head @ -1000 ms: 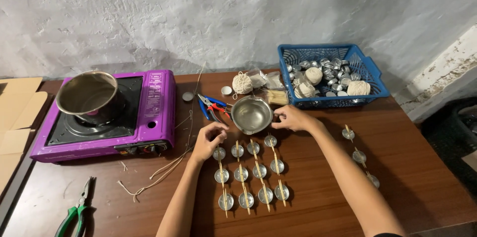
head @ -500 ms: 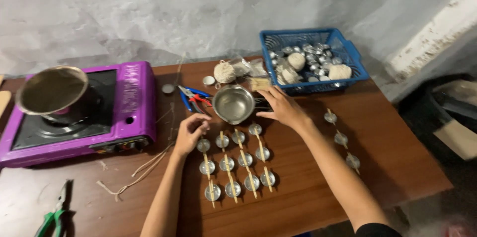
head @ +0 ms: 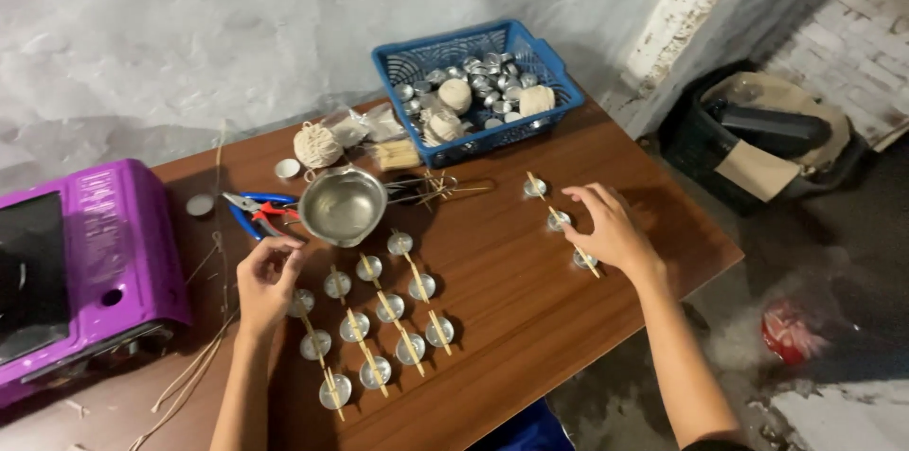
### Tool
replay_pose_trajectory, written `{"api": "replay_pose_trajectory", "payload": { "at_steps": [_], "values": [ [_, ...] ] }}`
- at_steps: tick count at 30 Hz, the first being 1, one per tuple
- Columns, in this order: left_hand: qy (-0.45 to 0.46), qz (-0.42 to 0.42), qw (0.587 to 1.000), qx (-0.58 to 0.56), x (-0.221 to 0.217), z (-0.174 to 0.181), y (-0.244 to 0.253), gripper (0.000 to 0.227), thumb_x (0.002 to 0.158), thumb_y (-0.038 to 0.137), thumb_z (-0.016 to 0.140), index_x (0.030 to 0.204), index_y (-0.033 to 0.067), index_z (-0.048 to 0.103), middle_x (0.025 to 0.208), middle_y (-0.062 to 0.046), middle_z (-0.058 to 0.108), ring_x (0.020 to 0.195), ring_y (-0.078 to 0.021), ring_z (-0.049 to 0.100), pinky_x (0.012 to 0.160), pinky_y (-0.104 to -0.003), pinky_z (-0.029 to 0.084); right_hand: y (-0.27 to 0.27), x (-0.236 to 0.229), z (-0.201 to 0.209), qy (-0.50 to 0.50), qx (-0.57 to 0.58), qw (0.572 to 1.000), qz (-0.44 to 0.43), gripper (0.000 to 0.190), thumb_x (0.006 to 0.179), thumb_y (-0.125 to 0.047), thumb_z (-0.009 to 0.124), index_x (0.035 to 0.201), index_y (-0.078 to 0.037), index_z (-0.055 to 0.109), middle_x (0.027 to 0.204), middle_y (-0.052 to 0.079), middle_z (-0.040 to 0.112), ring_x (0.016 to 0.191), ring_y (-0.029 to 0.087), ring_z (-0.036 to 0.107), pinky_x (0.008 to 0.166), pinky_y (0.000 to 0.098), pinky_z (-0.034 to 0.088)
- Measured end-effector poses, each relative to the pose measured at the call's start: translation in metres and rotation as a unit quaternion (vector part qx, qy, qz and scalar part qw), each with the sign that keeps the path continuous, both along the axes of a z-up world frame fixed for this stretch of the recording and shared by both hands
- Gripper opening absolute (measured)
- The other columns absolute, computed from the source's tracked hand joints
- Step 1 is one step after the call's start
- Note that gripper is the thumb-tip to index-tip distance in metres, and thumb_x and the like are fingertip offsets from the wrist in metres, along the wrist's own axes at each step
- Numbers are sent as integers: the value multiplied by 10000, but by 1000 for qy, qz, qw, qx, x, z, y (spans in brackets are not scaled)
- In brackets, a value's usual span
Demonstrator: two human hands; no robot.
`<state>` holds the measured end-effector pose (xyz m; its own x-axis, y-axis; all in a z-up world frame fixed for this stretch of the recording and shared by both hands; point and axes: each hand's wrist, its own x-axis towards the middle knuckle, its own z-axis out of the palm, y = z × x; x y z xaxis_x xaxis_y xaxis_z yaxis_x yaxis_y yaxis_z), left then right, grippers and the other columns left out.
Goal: Assembling candle wicks into metal bases and arranging them in organized rows on a workshop table.
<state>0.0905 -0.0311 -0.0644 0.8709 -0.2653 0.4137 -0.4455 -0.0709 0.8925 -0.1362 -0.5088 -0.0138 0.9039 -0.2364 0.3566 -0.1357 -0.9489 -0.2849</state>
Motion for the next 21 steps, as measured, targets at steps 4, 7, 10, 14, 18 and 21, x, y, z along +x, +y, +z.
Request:
{"api": "replay_pose_trajectory", "payload": {
  "at_steps": [4, 7, 10, 14, 18, 21],
  "values": [
    [-124, -30, 988, 92, -27, 45, -35, 131, 843, 155, 791, 972, 163, 769, 819, -68, 726, 736, -211, 640, 717, -333, 488, -7, -13, -8, 85, 37, 993, -68, 651, 754, -431, 788, 1304, -136, 605, 1161, 95, 676, 1077, 300, 665, 940, 448, 549],
    [-202, -44, 958, 201, -59, 81, -62, 172, 835, 287, 802, 955, 170, 765, 877, -68, 732, 858, -298, 675, 812, -393, 533, 5, -12, -3, 151, 78, 979, -110, 719, 754, -518, 763, 1331, -129, 583, 1206, 70, 664, 1118, 279, 660, 938, 450, 560],
    [-239, -52, 924, 294, -78, 93, -86, 338, 800, 358, 793, 1116, 254, 731, 1064, -50, 717, 938, -311, 688, 858, -438, 539, 3, 1, -20, 157, 53, 980, -112, 718, 764, -547, 754, 1296, -88, 603, 1166, 101, 670, 1118, 307, 665, 931, 462, 565],
    [-218, -60, 874, 430, -89, 95, -108, 494, 754, 431, 787, 1191, 239, 662, 1177, -40, 680, 1103, -279, 642, 942, -445, 493, 6, 14, -33, 192, 23, 972, -134, 703, 746, -623, 711, 1233, -124, 623, 1116, 61, 657, 1120, 281, 663, 920, 450, 579],
    [-255, -32, 864, 432, -83, 93, -115, 387, 830, 379, 702, 1209, 313, 658, 1138, 46, 680, 1079, -189, 643, 885, -323, 477, 4, 23, -47, 177, 12, 974, -140, 591, 755, -575, 710, 1124, -118, 653, 1046, 80, 657, 1072, 298, 681, 875, 450, 591],
    [-258, -24, 849, 460, -66, 74, -104, 401, 800, 391, 725, 1188, 310, 665, 1108, 47, 695, 1067, -175, 649, 875, -314, 474, 1, 26, -57, 173, 13, 974, -146, 539, 754, -557, 714, 1084, -133, 663, 1021, 67, 661, 1052, 282, 692, 856, 432, 597]
  ]
}}
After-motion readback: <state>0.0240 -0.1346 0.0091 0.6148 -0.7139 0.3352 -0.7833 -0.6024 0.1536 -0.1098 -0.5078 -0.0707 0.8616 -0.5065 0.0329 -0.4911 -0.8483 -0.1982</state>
